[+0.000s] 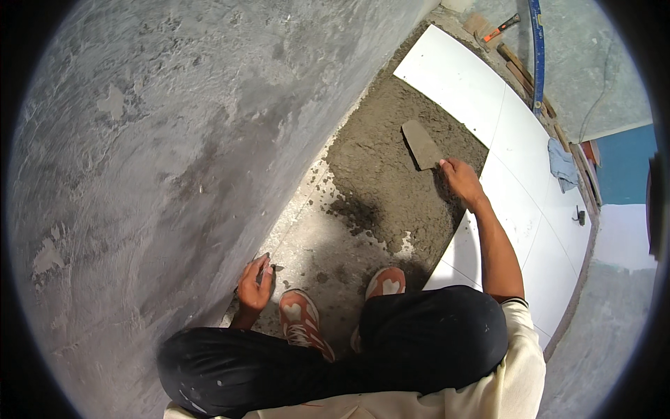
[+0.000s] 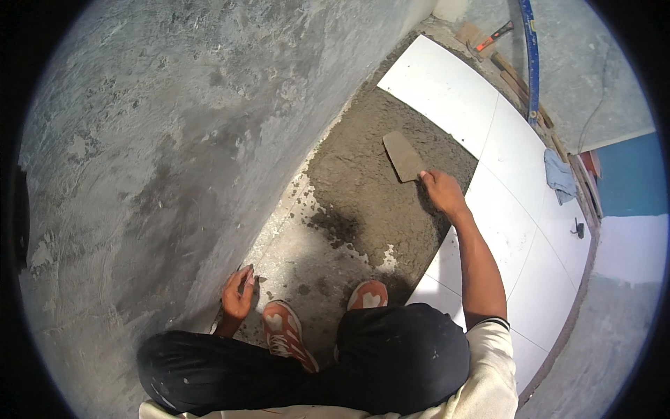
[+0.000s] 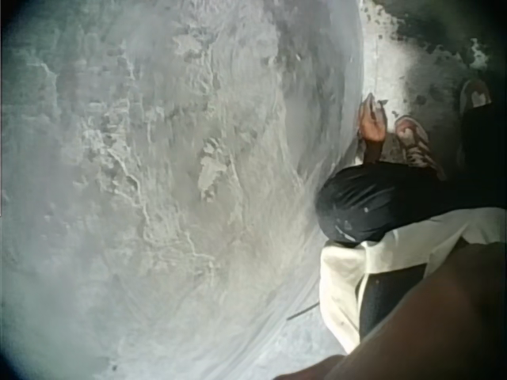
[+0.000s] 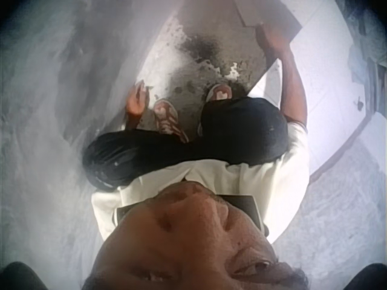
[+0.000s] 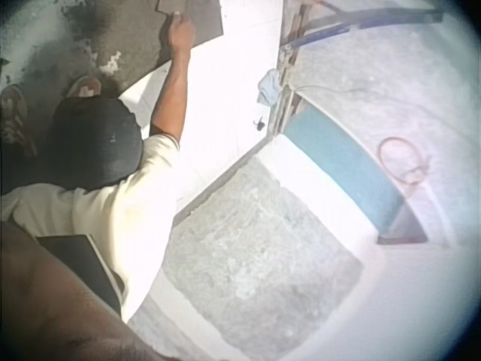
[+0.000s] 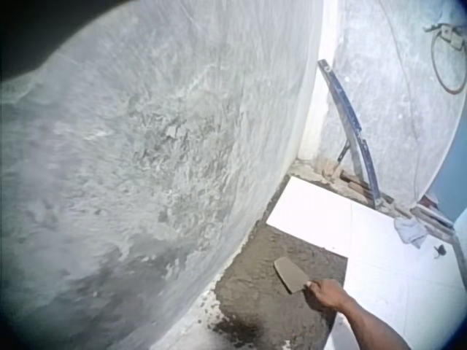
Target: The person spreads cement on the floor with a trowel, wipes the surface of white tiles with a cloth, and uses a wooden straightedge to level the cement. Another person brings a bucket of cement nearby.
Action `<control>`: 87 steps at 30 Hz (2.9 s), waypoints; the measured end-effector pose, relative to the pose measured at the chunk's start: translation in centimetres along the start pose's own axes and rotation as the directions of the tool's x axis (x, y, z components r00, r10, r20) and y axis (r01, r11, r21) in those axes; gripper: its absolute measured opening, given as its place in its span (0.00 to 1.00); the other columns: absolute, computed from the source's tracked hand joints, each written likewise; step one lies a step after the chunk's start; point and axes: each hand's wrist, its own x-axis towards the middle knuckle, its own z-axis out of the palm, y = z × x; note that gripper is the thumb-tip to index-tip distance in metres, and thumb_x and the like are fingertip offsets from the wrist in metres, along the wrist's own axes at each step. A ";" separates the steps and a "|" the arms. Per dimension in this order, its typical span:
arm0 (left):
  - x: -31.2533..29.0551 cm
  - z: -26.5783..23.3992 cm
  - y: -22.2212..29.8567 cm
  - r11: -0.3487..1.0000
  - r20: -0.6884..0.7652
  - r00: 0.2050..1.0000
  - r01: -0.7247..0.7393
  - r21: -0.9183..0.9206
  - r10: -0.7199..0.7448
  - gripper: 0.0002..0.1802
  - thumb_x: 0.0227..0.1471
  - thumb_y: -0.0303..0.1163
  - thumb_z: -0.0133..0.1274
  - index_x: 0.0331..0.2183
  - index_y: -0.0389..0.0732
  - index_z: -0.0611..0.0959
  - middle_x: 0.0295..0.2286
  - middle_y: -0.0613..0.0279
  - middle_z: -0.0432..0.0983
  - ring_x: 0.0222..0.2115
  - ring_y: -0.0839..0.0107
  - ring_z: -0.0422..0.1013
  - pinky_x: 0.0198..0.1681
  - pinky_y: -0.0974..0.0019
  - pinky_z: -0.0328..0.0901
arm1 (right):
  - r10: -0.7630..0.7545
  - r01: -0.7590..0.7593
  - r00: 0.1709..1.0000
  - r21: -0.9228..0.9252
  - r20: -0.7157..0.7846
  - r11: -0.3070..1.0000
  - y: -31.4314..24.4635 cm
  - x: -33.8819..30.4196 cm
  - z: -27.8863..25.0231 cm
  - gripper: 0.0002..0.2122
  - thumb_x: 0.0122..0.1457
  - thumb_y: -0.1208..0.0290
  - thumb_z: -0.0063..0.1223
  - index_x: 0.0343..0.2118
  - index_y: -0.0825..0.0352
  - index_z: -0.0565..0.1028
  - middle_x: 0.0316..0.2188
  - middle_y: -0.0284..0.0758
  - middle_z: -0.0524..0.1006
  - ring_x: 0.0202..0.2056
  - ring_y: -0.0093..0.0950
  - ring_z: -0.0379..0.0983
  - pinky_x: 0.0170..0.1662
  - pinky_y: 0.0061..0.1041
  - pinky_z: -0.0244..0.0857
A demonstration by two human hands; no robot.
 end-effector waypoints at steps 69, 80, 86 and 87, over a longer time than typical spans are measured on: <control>-0.2 -0.5 0.6 0.998 -0.014 1.000 -0.008 0.055 0.009 0.15 0.61 0.25 0.57 0.48 0.30 0.84 0.42 0.45 0.83 0.43 0.53 0.81 0.49 0.59 0.72 | -0.197 0.225 0.971 -0.251 0.132 0.942 -7.1 17.3 -5.1 0.21 0.71 0.56 0.47 0.46 0.72 0.80 0.41 0.53 0.83 0.39 0.50 0.83 0.47 0.46 0.75; 0.2 -0.4 1.5 0.998 -0.019 0.999 0.028 -0.053 -0.029 0.17 0.61 0.23 0.56 0.51 0.30 0.82 0.42 0.44 0.83 0.44 0.54 0.81 0.50 0.59 0.72 | -0.361 0.118 0.862 -0.550 -0.358 0.827 -5.3 12.6 -6.2 0.16 0.66 0.58 0.51 0.43 0.68 0.79 0.38 0.45 0.83 0.42 0.44 0.80 0.47 0.45 0.72; 0.1 -0.6 1.4 1.000 0.000 1.000 -0.004 0.027 0.004 0.17 0.63 0.25 0.56 0.52 0.32 0.82 0.44 0.45 0.84 0.46 0.57 0.81 0.51 0.60 0.72 | -0.740 0.233 0.613 -0.832 -0.277 0.504 -8.8 16.4 -5.4 0.08 0.59 0.75 0.52 0.39 0.64 0.81 0.38 0.35 0.78 0.45 0.34 0.75 0.43 0.38 0.70; -0.1 -0.6 1.1 0.999 0.008 1.000 -0.006 0.047 0.006 0.17 0.63 0.25 0.56 0.52 0.32 0.82 0.44 0.45 0.83 0.46 0.57 0.81 0.51 0.60 0.72 | -0.762 0.253 0.598 -0.845 -0.247 0.472 -9.1 16.8 -5.0 0.08 0.58 0.74 0.52 0.38 0.65 0.81 0.38 0.35 0.78 0.45 0.34 0.75 0.43 0.38 0.69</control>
